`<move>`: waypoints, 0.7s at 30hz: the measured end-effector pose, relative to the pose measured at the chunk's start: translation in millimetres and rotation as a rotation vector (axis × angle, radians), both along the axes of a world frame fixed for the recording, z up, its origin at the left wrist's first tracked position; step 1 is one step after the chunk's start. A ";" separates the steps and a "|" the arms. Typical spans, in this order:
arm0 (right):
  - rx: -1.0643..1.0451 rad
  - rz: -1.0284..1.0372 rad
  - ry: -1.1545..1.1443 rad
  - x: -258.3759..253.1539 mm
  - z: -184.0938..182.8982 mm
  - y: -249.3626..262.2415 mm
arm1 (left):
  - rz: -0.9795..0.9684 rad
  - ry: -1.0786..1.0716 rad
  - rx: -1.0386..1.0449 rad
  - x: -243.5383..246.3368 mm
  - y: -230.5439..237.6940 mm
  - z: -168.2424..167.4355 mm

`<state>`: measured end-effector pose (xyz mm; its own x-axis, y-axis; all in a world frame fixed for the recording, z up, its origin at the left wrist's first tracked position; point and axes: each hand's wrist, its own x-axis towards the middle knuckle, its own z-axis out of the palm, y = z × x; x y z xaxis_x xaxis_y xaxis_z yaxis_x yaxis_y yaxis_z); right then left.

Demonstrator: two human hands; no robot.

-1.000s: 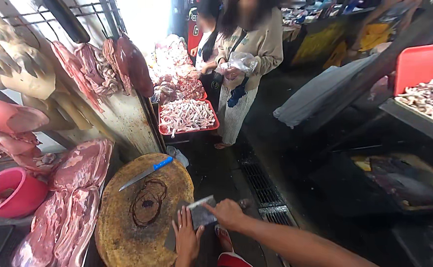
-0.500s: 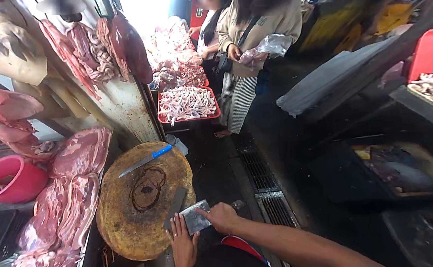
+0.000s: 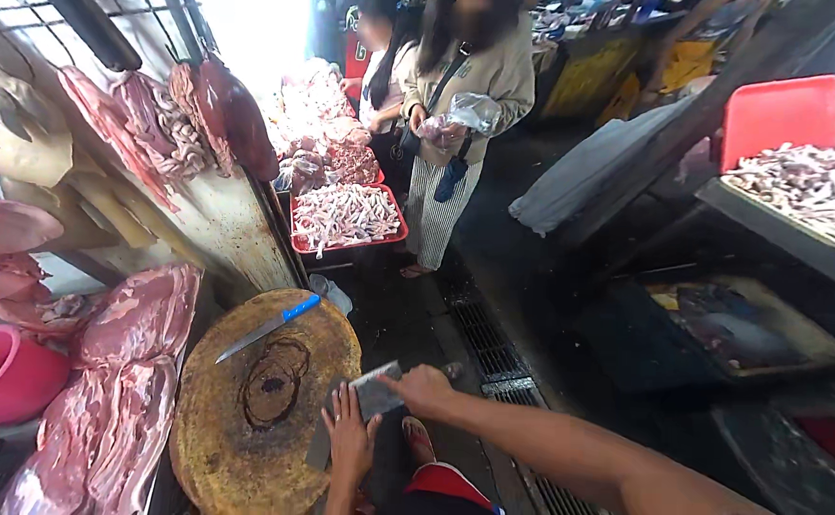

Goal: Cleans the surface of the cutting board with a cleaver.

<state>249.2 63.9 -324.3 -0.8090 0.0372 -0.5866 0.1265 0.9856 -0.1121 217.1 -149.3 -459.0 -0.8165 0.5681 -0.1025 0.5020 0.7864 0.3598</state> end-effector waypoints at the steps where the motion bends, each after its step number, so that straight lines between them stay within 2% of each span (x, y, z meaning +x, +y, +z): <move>1: 0.022 -0.004 -0.009 -6.5 3.9 2.9 | -0.020 -0.049 -0.009 -12.0 5.7 4.3; 4: -0.041 0.040 -0.032 2.3 11.5 -18.8 | 0.024 -0.096 0.011 8.2 -22.5 18.4; 7: -0.091 0.115 -0.056 16.9 -2.6 -37.6 | 0.111 -0.018 0.000 50.2 -50.3 5.9; 9: -0.061 0.072 -0.035 9.9 -3.3 -21.2 | 0.094 0.020 -0.003 37.0 -29.3 0.0; 12: 0.031 0.021 -0.017 -17.1 7.7 6.5 | -0.005 -0.075 0.009 -17.0 9.3 5.8; 15: -0.032 0.054 -0.040 -5.1 14.9 -13.8 | 0.020 -0.094 0.031 2.6 -17.3 16.5; 18: -0.100 0.098 -0.043 16.2 0.5 -39.2 | 0.089 0.027 0.016 44.2 -51.8 1.2; 21: -0.041 0.027 0.013 4.1 15.1 -13.5 | 0.027 0.024 0.048 11.8 -13.1 8.5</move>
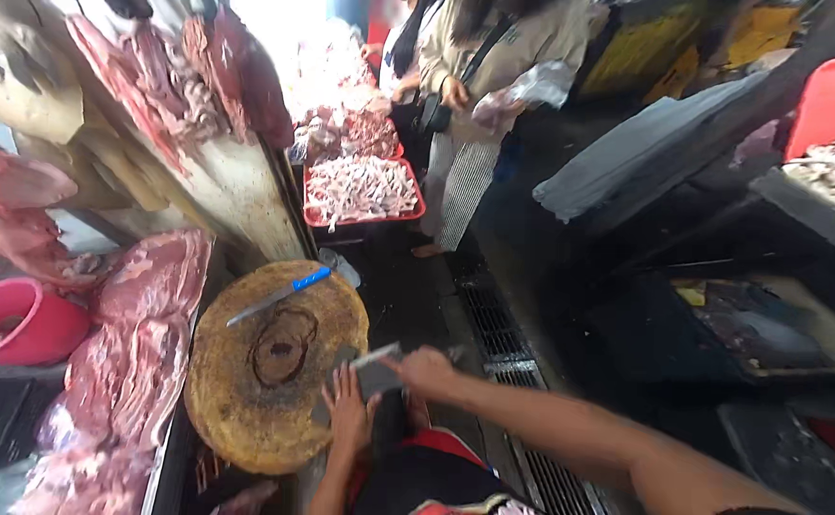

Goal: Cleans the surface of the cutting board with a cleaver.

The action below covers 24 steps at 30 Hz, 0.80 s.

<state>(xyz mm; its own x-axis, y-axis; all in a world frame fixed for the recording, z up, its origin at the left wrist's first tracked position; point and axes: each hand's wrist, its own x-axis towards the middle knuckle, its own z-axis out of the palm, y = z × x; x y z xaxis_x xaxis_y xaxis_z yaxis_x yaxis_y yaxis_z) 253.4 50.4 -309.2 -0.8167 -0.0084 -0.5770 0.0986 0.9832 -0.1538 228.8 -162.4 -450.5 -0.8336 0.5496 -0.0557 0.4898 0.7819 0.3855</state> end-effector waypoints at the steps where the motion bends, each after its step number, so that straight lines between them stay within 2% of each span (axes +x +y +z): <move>1: 0.033 -0.023 0.008 -11.0 5.9 10.6 | -0.041 -0.038 0.003 -21.4 15.5 5.0; 3: 0.088 -0.019 -0.025 -22.5 8.0 13.2 | -0.084 -0.149 -0.015 -40.8 22.0 4.1; 8: 0.020 0.081 -0.114 4.4 -1.0 -34.1 | 0.053 -0.097 -0.020 22.9 -36.9 -6.1; 11: 0.051 0.035 -0.088 -7.1 11.2 -10.0 | 0.001 -0.157 -0.024 -0.4 -3.2 8.4; 14: 0.148 0.019 -0.101 -20.8 11.8 6.0 | -0.066 -0.208 -0.026 -29.1 21.6 0.4; 19: 0.052 0.079 -0.126 6.8 -7.6 -37.6 | 0.022 -0.133 -0.037 18.9 -40.9 -2.8; 21: 0.064 0.053 -0.129 2.2 -1.0 -27.0 | 0.000 -0.164 -0.049 11.1 -25.4 4.8; 24: 0.165 0.011 -0.122 -18.7 9.4 1.6 | -0.080 -0.222 -0.045 -29.5 16.8 4.6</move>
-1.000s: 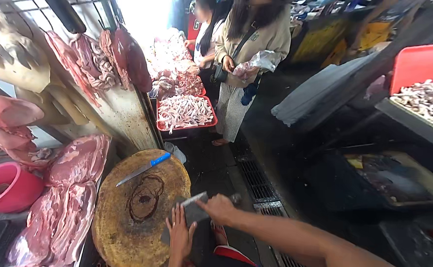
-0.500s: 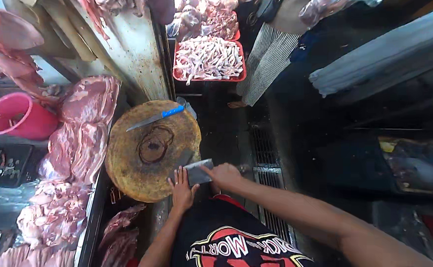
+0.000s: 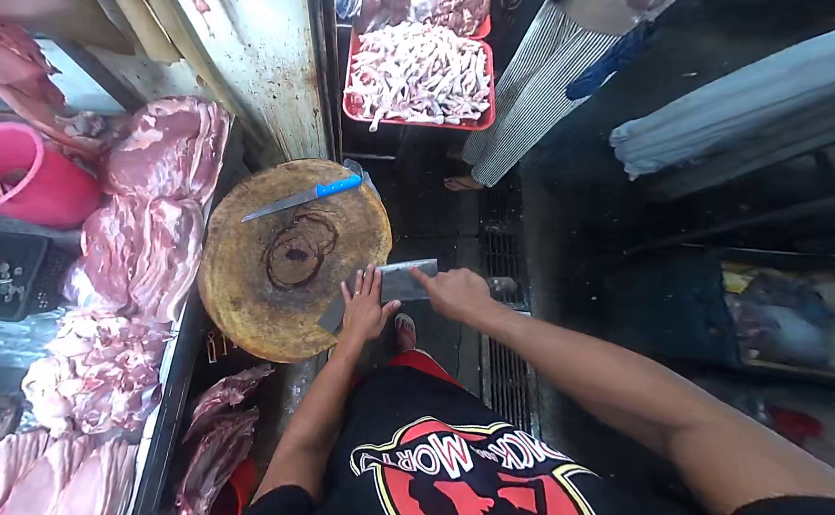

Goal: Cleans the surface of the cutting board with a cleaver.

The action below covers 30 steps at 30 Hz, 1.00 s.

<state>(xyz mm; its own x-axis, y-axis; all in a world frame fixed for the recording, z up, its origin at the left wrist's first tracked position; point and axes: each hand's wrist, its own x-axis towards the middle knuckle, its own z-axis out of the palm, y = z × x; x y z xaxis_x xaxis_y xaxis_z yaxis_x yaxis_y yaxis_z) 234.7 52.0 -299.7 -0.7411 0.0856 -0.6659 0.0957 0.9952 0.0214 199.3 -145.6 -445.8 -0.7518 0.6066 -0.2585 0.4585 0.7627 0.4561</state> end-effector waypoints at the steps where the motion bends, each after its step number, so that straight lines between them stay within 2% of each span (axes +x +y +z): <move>1: 0.012 0.002 -0.003 -0.5 -1.4 0.2 | -0.004 -0.007 0.001 -1.9 0.7 -3.8; 6: -0.111 0.091 -0.045 25.8 -15.1 -45.3 | 0.126 0.087 -0.003 57.8 -64.4 -8.8; 9: -0.084 0.043 -0.034 13.4 -4.0 -23.9 | 0.089 0.037 -0.005 37.0 -34.3 4.9; 12: 0.003 0.029 -0.011 -6.8 -3.4 -2.7 | 0.028 -0.015 -0.010 -1.6 -3.7 -2.9; 17: -0.087 0.085 -0.044 18.5 -25.4 -37.0 | 0.127 0.066 -0.025 46.5 -56.2 -5.9; 19: -0.088 0.071 -0.052 22.5 -29.7 -25.2 | 0.121 0.041 -0.053 51.4 -44.1 -0.4; 23: -0.066 0.086 -0.064 1.5 -44.5 13.3 | 0.091 -0.014 -0.105 25.9 -10.2 2.1; 25: -0.144 0.138 -0.069 -11.5 -57.2 -2.6 | 0.163 0.042 -0.144 28.6 -34.9 0.5; 28: -0.339 0.233 -0.089 -20.7 -79.4 -78.5 | 0.321 0.121 -0.252 58.4 -120.3 -0.2; 30: -0.446 0.287 -0.100 -20.1 -85.1 -131.2 | 0.393 0.126 -0.324 80.1 -173.4 13.3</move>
<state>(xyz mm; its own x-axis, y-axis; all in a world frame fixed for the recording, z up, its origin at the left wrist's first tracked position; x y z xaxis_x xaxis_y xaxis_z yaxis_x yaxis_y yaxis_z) 214.6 -79.2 -384.9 -0.6246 -0.4182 -0.6595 -0.1623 0.8956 -0.4142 279.4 -318.9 -432.5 -0.9439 0.1764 -0.2791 0.1455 0.9810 0.1280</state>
